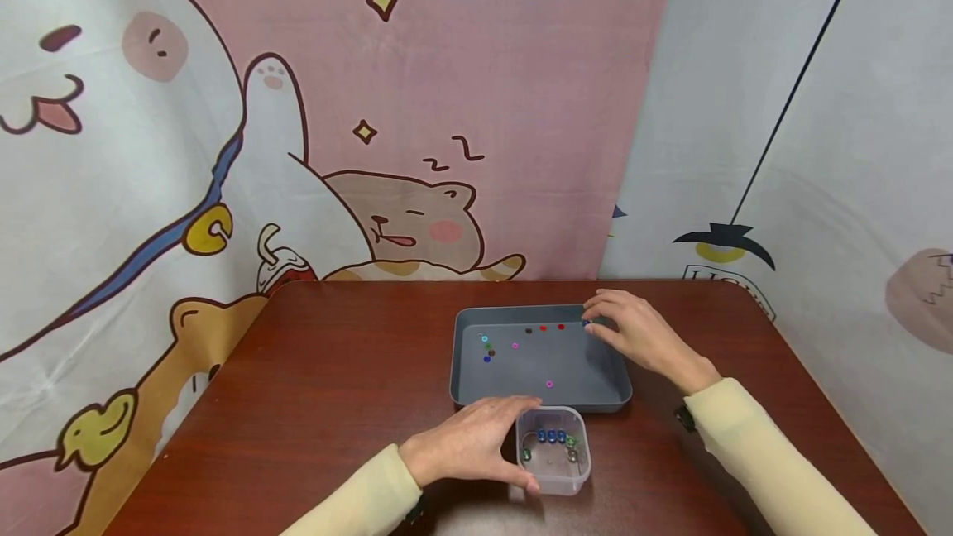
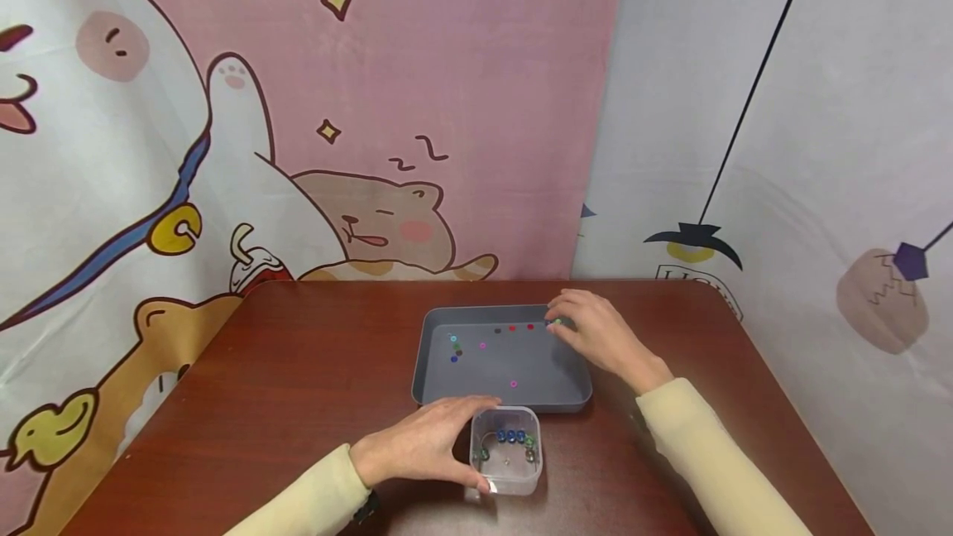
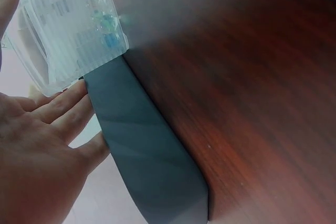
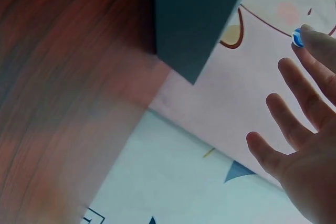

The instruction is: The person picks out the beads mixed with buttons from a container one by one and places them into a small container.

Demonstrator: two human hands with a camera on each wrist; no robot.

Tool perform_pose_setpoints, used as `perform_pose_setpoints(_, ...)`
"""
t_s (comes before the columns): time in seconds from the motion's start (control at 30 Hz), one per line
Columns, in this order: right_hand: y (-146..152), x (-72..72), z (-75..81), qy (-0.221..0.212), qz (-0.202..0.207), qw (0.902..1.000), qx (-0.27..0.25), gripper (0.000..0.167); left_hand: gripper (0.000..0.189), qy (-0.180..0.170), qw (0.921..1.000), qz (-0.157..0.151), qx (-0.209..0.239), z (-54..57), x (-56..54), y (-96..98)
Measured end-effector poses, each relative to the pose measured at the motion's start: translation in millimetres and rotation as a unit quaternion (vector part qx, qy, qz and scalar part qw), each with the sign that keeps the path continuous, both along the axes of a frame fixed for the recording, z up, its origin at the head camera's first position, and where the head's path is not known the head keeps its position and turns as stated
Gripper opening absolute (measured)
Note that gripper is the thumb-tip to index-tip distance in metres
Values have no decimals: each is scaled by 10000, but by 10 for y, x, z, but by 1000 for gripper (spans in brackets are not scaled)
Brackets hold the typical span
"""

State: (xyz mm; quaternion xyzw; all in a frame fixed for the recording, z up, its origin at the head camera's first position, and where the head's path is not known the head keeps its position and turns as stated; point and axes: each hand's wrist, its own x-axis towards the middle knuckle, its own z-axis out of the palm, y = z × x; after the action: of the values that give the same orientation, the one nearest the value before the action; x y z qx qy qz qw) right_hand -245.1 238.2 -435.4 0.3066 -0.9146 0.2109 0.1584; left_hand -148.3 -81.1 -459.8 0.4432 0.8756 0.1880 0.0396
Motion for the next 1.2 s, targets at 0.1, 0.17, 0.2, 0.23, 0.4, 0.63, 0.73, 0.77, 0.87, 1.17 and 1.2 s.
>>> perform_pose_setpoints(0.1, -27, 72, 29, 62, 66, 10000, -25, 14, 97, -43, 10000, 5, 7, 1, -1, 0)
perform_pose_setpoints(0.17, -47, 126, 46, 88, 113, 9999, -14, 16, 97, -102, 9999, -1, 25, 2, -3, 0)
perform_pose_setpoints(0.2, -57, 152, 54, 111, 135, 9998, -10, 16, 97, -134, 9999, -7, 36, 2, -4, 0)
perform_pose_setpoints(0.23, -68, 178, 61, 132, 163, 9998, -11, 16, 97, -164, 9999, -17, 48, 2, -5, 0)
perform_pose_setpoints(0.4, -107, 305, 92, 264, 286, 9992, -111, 17, 97, -251, 9996, -48, 80, 2, -7, -1)
perform_pose_setpoints(0.63, -135, 463, 108, 334, 390, 9983, -286, 17, 96, -240, 9996, -70, 94, -2, -8, -2)
perform_pose_setpoints(0.73, -148, 528, 116, 326, 441, 9979, -348, 17, 96, -249, 9996, -63, 79, 4, -9, -2)
perform_pose_setpoints(0.77, -152, 549, 120, 335, 466, 9977, -362, 18, 96, -263, 9996, -56, 69, 7, -8, -3)
perform_pose_setpoints(0.87, -153, 619, 130, 335, 527, 9971, -430, 19, 97, -284, 9996, -51, 44, 12, -10, -2)
perform_pose_setpoints(1.17, -165, 805, 103, 313, 794, 9944, -627, 27, 96, -369, 9993, -77, 66, 19, -26, 3)
perform_pose_setpoints(1.2, -171, 821, 99, 306, 842, 9939, -649, 28, 96, -397, 9992, -75, 66, 20, -27, 2)
